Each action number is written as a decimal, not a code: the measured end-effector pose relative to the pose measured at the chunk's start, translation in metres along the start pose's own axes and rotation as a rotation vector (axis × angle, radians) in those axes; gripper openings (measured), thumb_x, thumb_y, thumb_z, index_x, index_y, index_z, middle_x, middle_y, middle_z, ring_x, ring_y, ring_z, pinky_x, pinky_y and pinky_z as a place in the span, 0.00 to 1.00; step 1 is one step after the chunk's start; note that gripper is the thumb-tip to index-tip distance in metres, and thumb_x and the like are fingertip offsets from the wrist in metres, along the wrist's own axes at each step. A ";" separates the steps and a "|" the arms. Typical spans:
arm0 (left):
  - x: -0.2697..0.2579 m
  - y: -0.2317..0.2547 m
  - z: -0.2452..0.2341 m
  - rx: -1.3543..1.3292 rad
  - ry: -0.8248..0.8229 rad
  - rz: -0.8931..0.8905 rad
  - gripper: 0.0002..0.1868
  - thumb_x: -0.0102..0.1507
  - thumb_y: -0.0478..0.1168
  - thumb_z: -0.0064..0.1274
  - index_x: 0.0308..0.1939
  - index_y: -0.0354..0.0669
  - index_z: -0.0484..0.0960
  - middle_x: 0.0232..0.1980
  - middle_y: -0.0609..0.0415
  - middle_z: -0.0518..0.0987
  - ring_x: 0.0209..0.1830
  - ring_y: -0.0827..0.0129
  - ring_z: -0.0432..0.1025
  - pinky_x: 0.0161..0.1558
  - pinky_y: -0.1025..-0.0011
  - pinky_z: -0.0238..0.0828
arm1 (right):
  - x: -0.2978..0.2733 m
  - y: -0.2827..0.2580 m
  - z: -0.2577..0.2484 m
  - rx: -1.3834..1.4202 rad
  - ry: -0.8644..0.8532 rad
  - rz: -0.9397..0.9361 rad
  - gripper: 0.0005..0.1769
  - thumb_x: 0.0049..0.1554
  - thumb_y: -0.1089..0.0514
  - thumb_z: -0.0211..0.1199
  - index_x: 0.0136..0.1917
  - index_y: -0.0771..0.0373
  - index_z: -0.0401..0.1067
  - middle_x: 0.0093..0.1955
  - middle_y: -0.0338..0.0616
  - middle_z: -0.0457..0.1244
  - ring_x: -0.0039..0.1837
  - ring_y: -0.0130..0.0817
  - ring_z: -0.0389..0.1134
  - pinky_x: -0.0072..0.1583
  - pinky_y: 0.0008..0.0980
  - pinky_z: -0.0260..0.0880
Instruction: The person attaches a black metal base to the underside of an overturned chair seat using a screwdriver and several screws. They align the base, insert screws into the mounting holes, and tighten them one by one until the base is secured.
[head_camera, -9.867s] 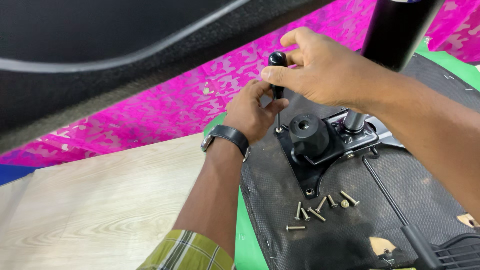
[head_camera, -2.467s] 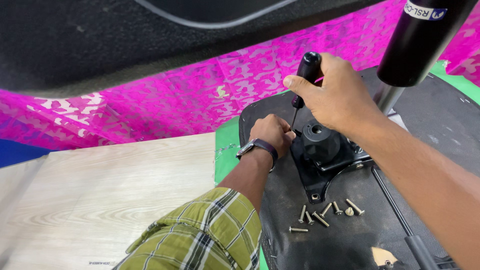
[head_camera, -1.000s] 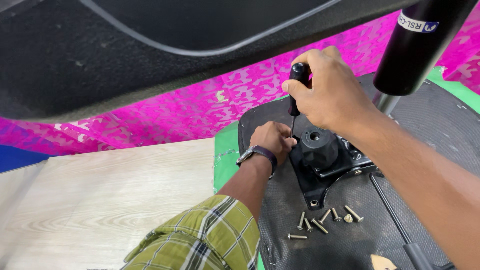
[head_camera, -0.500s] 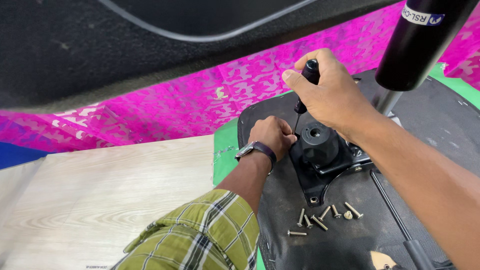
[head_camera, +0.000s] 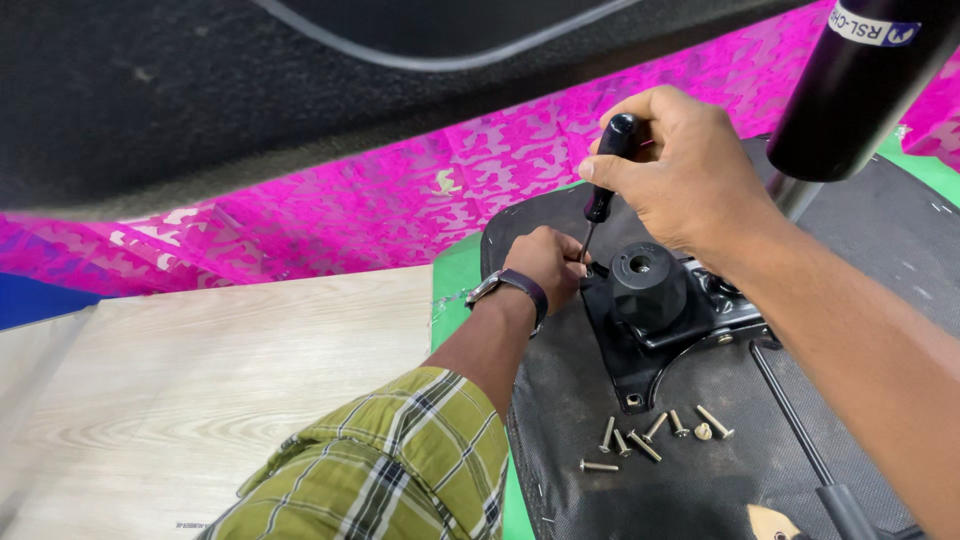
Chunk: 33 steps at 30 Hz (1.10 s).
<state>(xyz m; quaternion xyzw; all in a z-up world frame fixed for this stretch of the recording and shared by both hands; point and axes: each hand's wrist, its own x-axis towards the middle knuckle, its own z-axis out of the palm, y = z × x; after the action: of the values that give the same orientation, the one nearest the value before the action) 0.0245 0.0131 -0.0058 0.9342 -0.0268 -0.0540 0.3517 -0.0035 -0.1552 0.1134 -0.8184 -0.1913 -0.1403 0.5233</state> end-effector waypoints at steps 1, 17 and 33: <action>0.001 0.001 0.001 -0.011 -0.007 0.011 0.10 0.58 0.37 0.59 0.43 0.46 0.89 0.42 0.49 0.88 0.43 0.60 0.83 0.49 0.66 0.77 | 0.000 0.000 -0.001 -0.066 0.000 -0.002 0.19 0.55 0.56 0.72 0.56 0.67 0.72 0.45 0.42 0.71 0.48 0.28 0.73 0.52 0.29 0.74; -0.014 0.017 0.002 -0.002 0.052 0.048 0.09 0.56 0.41 0.63 0.39 0.45 0.88 0.37 0.50 0.86 0.39 0.58 0.82 0.45 0.64 0.77 | -0.008 -0.011 0.006 -0.261 0.015 0.107 0.19 0.54 0.46 0.74 0.46 0.63 0.75 0.37 0.42 0.69 0.39 0.31 0.70 0.44 0.34 0.70; -0.020 0.041 -0.009 0.044 0.080 -0.045 0.13 0.52 0.38 0.66 0.41 0.48 0.89 0.42 0.47 0.85 0.44 0.56 0.81 0.47 0.63 0.77 | -0.005 -0.014 -0.010 -0.193 0.098 0.148 0.19 0.56 0.45 0.72 0.43 0.63 0.73 0.30 0.39 0.65 0.31 0.27 0.65 0.35 0.32 0.65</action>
<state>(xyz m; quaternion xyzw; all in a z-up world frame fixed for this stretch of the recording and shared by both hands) 0.0049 -0.0105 0.0299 0.9434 0.0072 -0.0239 0.3308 -0.0141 -0.1597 0.1263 -0.8691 -0.0899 -0.1589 0.4596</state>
